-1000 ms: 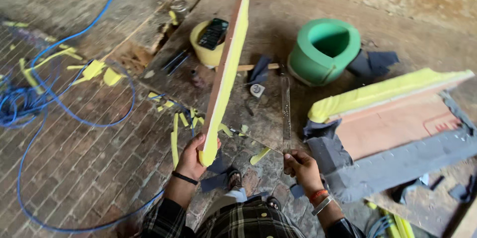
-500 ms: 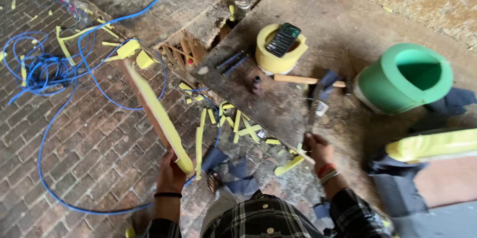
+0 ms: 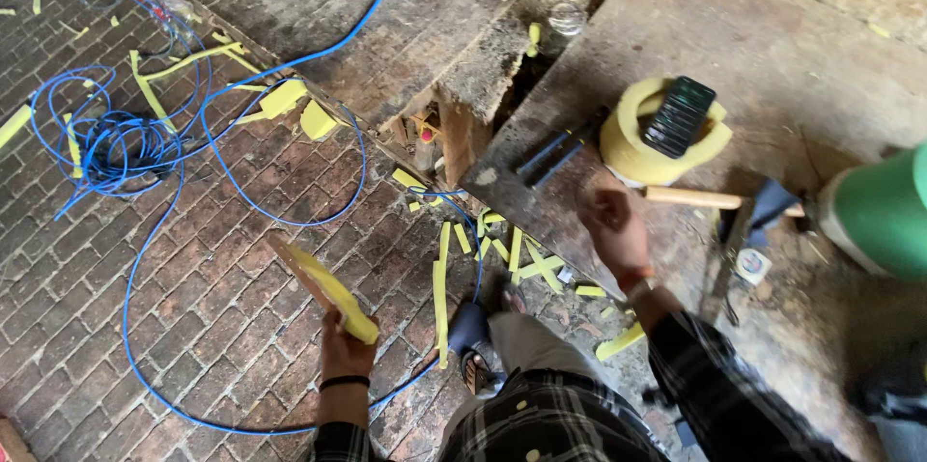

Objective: The person carries a rectangular foam and fabric assembly to a workbench, then uses a staple gun to attach gray fabric over the foam edges. They smooth and fold the fabric while stapling along the sides.

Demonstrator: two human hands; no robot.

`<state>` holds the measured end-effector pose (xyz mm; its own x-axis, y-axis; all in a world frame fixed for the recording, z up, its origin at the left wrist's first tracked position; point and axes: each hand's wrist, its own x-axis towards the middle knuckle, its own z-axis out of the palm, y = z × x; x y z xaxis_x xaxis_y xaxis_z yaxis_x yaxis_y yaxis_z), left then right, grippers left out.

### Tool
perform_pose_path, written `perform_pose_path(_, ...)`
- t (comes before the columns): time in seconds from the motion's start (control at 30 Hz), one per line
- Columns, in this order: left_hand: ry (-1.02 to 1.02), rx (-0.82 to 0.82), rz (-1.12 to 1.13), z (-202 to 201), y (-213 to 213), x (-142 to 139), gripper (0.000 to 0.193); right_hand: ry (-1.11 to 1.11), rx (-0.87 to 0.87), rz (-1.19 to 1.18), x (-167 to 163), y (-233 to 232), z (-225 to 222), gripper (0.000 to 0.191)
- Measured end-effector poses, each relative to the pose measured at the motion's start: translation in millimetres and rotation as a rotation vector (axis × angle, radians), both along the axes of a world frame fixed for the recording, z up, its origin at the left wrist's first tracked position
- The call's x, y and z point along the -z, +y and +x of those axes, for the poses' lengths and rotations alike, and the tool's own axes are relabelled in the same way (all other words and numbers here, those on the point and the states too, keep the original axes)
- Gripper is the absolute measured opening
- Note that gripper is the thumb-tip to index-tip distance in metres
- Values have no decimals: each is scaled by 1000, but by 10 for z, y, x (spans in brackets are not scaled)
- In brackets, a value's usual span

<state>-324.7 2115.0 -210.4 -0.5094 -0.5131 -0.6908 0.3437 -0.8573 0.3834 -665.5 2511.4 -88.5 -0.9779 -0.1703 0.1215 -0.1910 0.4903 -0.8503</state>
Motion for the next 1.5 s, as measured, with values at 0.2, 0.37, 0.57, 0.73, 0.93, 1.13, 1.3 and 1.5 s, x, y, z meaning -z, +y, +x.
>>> perform_pose_path(0.2,-25,-130,-66,-232,-931,53,39,189,-125,392,58,-1250,-1956,67)
perform_pose_path(0.37,-283,-207,68,-487,-1479,-401,80,177,-164,635,-24,-1671,-3765,111)
perform_pose_path(0.57,-640,103,-102,-1081,-1703,-496,62,-47,-323,938,-67,-2093,-4630,137)
perform_pose_path(0.73,-728,375,-136,-1589,-1758,-288,56,-228,-351,1086,-311,-2355,-4652,106)
perform_pose_path(0.93,-631,602,-229,-2077,-1730,-229,48,-301,-100,939,-974,-2503,-4435,86)
perform_pose_path(1.13,-407,1076,-1098,-3014,-1368,-524,56,44,-56,990,-2016,-2412,-3851,91)
perform_pose_path(1.3,-185,1276,-1488,-3799,-811,-1304,85,143,86,842,-2786,-2199,-2464,97)
perform_pose_path(1.5,169,1531,-1690,-3351,-94,-1939,79,319,367,813,-3133,-1879,-273,94)
